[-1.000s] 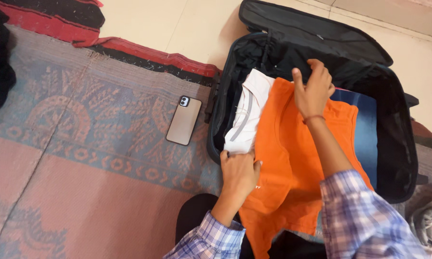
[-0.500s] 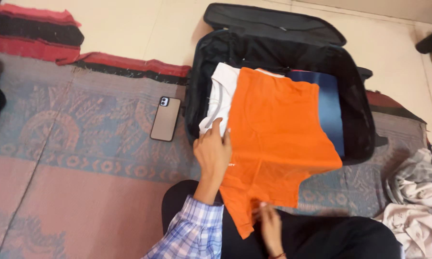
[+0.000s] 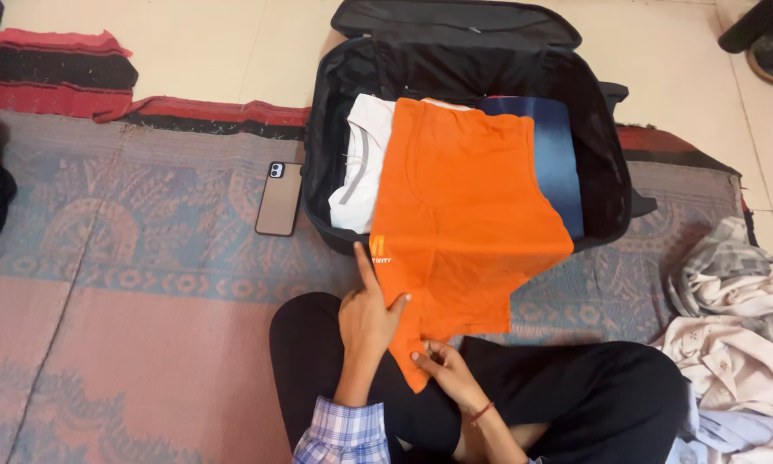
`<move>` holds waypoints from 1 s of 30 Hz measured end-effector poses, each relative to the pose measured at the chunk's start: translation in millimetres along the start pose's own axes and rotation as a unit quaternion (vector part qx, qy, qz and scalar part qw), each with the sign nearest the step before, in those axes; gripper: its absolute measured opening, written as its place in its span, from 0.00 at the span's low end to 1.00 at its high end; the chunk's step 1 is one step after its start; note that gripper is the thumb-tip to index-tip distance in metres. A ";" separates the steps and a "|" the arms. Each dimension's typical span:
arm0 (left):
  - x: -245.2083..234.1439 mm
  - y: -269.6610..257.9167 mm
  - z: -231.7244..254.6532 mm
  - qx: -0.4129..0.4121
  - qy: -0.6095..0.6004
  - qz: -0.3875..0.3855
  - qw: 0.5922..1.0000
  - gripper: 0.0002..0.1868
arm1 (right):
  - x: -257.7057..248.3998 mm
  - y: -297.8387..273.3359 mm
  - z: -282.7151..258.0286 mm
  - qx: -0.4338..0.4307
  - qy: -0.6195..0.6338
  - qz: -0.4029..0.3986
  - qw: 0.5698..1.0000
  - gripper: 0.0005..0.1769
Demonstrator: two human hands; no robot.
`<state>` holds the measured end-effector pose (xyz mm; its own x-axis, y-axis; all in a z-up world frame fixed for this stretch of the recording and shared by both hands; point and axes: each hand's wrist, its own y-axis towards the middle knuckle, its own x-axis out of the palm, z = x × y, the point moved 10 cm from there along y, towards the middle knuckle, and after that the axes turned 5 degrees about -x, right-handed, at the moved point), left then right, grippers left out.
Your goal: The person folds an orange shirt by hand and places it into a suitcase that already contains folded pants and a white shirt.
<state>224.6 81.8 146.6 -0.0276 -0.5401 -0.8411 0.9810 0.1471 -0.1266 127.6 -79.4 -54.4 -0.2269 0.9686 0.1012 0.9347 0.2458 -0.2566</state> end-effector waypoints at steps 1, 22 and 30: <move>8.3 -1.1 -12.1 -0.068 -0.024 -0.048 0.996 0.64 | 0.5 -3.5 -3.0 -0.001 0.000 0.001 1.000 0.12; 72.8 -61.7 -28.4 -0.023 -0.446 -0.222 0.867 0.51 | -229.1 13.6 -25.1 0.024 -0.359 0.400 0.843 0.46; 53.8 -98.4 -23.8 0.011 -0.474 -0.246 0.846 0.58 | -226.7 8.9 22.8 0.020 -0.085 0.191 0.978 0.16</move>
<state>122.1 58.0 101.3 -0.2775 -0.9544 0.1103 0.8992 -0.2984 -0.3199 181.1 -296.0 -101.6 0.0906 0.9812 -0.1704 0.9494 -0.1367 -0.2827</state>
